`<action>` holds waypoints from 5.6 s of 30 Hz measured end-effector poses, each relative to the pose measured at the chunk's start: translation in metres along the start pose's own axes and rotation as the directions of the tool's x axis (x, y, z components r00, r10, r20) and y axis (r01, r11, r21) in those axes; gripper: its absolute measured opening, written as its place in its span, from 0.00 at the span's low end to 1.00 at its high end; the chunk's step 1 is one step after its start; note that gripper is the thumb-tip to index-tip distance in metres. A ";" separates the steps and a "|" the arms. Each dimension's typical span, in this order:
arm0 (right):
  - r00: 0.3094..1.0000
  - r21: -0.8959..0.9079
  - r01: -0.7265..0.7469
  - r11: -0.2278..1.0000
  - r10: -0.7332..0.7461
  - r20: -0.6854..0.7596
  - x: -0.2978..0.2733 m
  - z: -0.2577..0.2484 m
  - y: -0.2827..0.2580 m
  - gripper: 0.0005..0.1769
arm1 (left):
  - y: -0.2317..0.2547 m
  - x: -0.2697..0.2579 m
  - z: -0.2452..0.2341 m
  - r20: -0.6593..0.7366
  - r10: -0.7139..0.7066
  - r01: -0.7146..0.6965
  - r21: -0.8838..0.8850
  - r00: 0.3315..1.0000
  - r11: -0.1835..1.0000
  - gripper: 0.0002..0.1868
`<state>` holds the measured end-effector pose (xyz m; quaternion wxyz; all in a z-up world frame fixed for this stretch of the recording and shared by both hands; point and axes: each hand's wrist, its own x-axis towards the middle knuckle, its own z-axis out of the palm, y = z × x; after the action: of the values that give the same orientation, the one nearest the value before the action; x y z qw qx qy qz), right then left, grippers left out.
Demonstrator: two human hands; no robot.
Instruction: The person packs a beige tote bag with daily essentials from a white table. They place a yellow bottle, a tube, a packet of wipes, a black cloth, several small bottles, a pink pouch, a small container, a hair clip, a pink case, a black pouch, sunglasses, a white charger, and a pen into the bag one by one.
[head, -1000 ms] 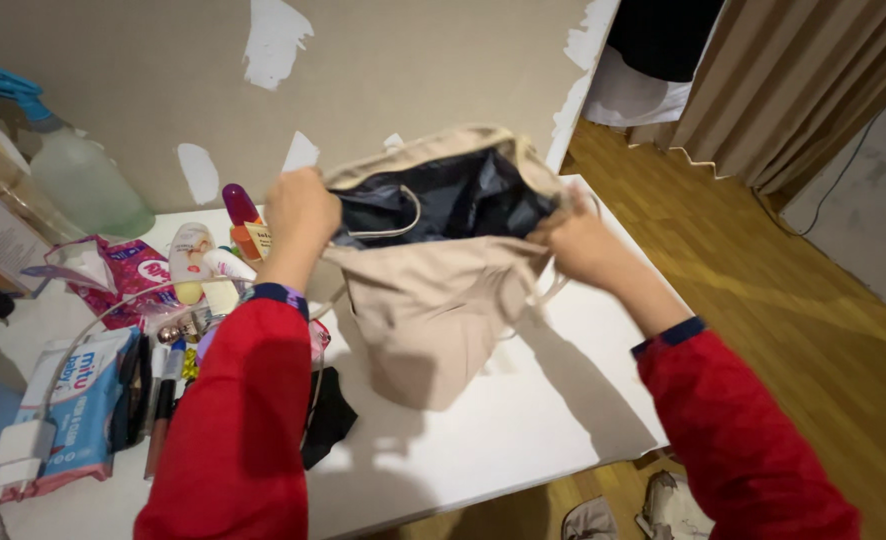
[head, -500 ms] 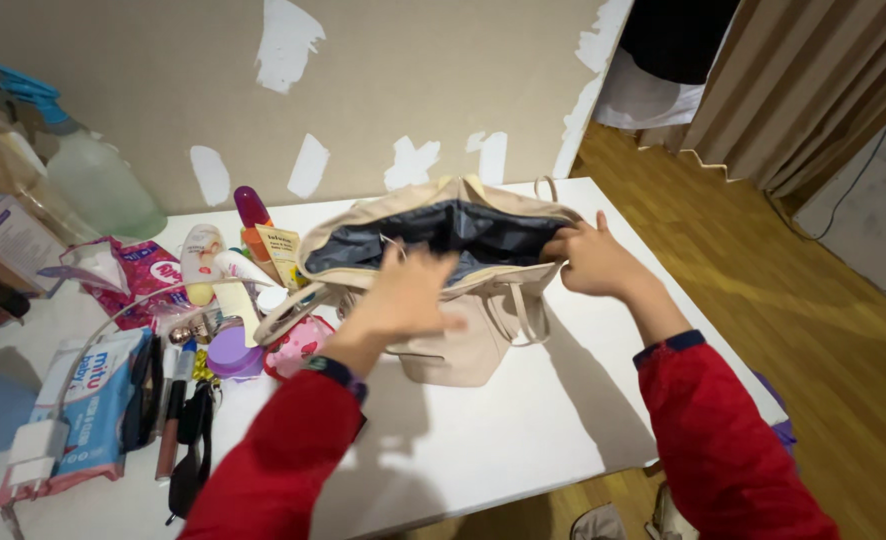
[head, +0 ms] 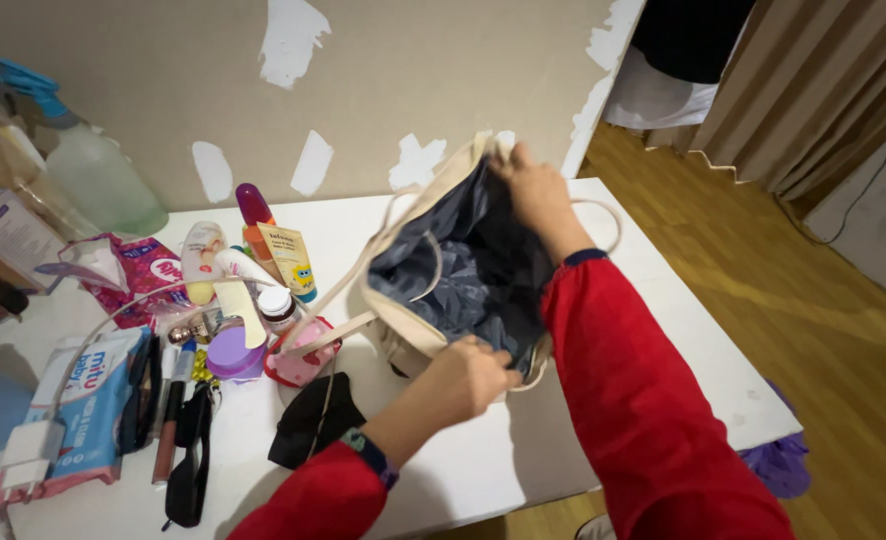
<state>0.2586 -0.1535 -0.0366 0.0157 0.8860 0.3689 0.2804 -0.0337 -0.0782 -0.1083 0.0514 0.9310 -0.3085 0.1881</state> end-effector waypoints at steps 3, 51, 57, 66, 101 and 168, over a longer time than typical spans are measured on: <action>0.987 -0.060 -0.064 0.996 0.054 -0.154 0.016 0.006 0.018 0.35 | 0.003 -0.003 -0.014 -0.130 -0.020 0.012 -0.062 0.991 0.998 0.09; 0.968 0.873 -0.034 0.486 -0.203 0.150 0.022 -0.069 -0.401 0.16 | -0.167 -0.313 -0.146 -0.326 -0.928 0.700 -0.621 0.178 0.352 0.13; 0.946 0.592 0.241 0.769 -0.323 0.036 0.094 0.010 -0.471 0.19 | -0.282 -0.344 -0.086 -0.344 -0.934 0.545 -0.768 0.092 0.336 0.13; 0.813 0.161 0.483 0.861 -0.509 0.283 0.150 0.060 -0.505 0.28 | -0.379 -0.341 -0.002 -0.211 -0.973 0.643 -0.733 0.094 0.221 0.19; 0.996 0.843 -0.046 0.535 -0.034 0.076 0.091 -0.166 -0.193 0.29 | -0.193 -0.098 -0.133 -0.408 -0.776 0.648 -0.431 0.481 0.628 0.06; 0.892 0.253 -0.397 0.882 0.307 0.332 -0.014 -0.069 -0.052 0.27 | -0.102 -0.025 -0.106 -0.052 -0.727 0.542 -0.631 0.685 0.555 0.13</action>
<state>0.1822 -0.1376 0.0029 -0.1247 0.9603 0.2338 0.0871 -0.0253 0.0400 -0.0172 0.4387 0.8764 0.0244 0.1971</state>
